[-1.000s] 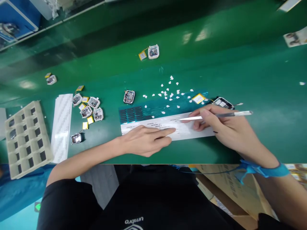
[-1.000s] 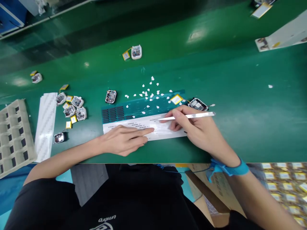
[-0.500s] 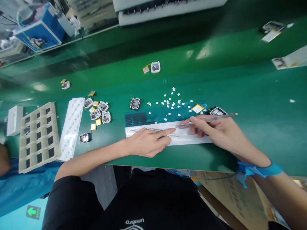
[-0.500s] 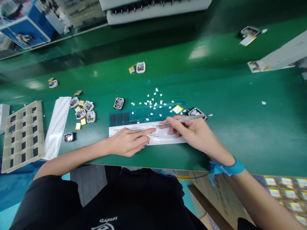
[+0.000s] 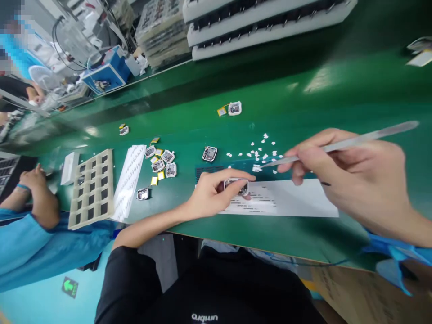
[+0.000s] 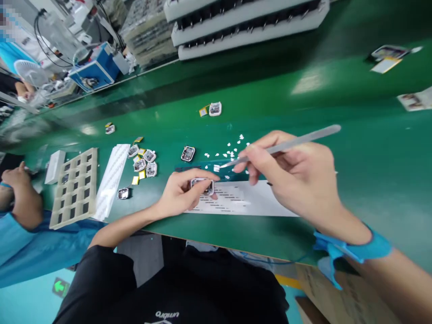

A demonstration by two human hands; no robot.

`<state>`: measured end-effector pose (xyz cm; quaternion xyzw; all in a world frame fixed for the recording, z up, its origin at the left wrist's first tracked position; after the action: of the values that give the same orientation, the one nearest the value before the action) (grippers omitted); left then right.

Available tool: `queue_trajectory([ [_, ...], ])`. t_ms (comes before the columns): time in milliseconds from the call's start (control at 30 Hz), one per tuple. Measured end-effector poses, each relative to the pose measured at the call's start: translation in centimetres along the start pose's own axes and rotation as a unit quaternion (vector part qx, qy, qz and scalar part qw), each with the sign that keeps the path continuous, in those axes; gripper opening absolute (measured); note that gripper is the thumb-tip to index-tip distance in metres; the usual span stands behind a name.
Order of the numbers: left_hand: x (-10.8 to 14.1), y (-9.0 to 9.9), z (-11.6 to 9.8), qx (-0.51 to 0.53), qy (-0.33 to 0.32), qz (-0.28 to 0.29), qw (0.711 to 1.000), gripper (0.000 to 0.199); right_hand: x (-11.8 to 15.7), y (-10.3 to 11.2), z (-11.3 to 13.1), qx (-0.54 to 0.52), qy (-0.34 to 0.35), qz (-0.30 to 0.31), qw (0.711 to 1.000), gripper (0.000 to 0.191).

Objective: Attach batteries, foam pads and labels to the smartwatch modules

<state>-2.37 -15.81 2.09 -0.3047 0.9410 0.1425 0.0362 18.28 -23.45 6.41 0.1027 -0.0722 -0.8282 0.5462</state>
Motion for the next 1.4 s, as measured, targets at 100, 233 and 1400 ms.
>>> queue_trajectory([
  [100,-0.1,0.3,0.3,0.17,0.073,0.043,0.982,0.049,-0.4,-2.1,-0.1,-0.054,0.015,0.037,0.998,0.046],
  [233,0.2,0.0,0.9,0.266,0.072,0.092,0.957,0.059,0.0,-3.4,-1.7,-0.065,-0.017,0.091,0.994,0.046],
  [1400,0.7,-0.6,-0.3,0.293,0.13,0.029,0.947,0.047,0.8,-3.6,-2.5,0.039,0.03,0.05,0.998,0.035],
])
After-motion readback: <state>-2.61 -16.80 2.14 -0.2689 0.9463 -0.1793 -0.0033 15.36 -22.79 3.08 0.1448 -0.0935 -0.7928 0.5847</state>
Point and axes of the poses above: each hand's wrist, its own x-axis away from the middle knuckle, its own y-axis out of the back of the hand, z = x × y, the point moved 2 cm from there along -x, towards the middle knuckle, and after that the axes turned 6 degrees about -y, right-handed, at the moved point
